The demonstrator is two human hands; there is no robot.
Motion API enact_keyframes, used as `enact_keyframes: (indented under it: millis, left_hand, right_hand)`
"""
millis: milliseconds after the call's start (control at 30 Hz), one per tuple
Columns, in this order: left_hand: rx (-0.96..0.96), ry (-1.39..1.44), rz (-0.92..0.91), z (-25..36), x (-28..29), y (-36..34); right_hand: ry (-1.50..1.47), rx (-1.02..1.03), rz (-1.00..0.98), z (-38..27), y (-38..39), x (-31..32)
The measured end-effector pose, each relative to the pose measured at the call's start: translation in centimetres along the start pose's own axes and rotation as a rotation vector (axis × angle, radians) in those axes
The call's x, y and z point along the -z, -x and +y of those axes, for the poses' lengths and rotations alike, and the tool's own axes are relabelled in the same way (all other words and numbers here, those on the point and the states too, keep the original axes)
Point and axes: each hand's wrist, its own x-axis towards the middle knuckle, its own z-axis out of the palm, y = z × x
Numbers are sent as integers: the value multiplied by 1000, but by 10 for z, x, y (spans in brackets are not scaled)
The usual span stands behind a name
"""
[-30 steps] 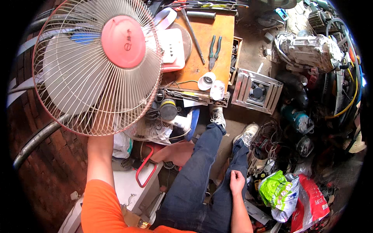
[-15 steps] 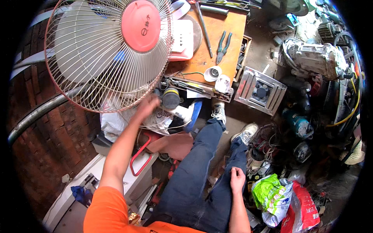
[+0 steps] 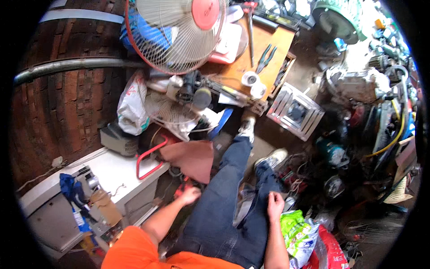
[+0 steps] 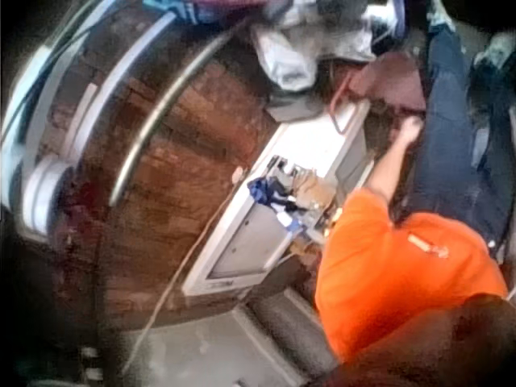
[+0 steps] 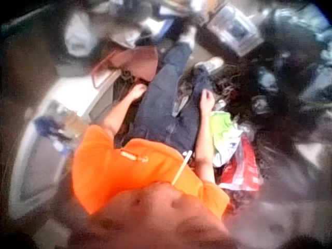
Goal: The person handles a black motor housing and measures copper wire coils with a tape measure. They then use pliers to manipulate a small metal component and later use a paper cutter to trim a strip of white material on a workbench.
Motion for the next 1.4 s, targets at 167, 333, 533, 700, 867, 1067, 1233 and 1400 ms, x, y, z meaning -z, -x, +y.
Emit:
enact_keyframes:
  millis: [167, 333, 533, 700, 867, 1067, 1233, 1400]
  left_hand:
    - [138, 170, 109, -43, -59, 44]
    - [170, 265, 107, -24, -63, 48]
    - [356, 918, 85, -11, -49, 77]
    - [286, 343, 79, -28, 17, 48]
    - [220, 60, 42, -8, 100, 21]
    - [-143, -451, 67, 60, 208, -24]
    - [5, -189, 8, 174, 205, -8]
    - [26, -102, 36, 231, 190, 10]
  right_hand:
    - [-36, 7, -51, 15, -1, 8]
    - [-205, -36, -35, 29, -4, 52]
    - [-66, 17, 123, 42, 5, 80]
    - [-285, -221, 238, 105, 34, 52]
    - [-363, -250, 407, 151, 73, -7]
    - [-500, -461, 419, 162, 136, -85]
    - [-548, -611, 467, 158, 170, -115]
    - [-532, -566, 379, 112, 152, -74]
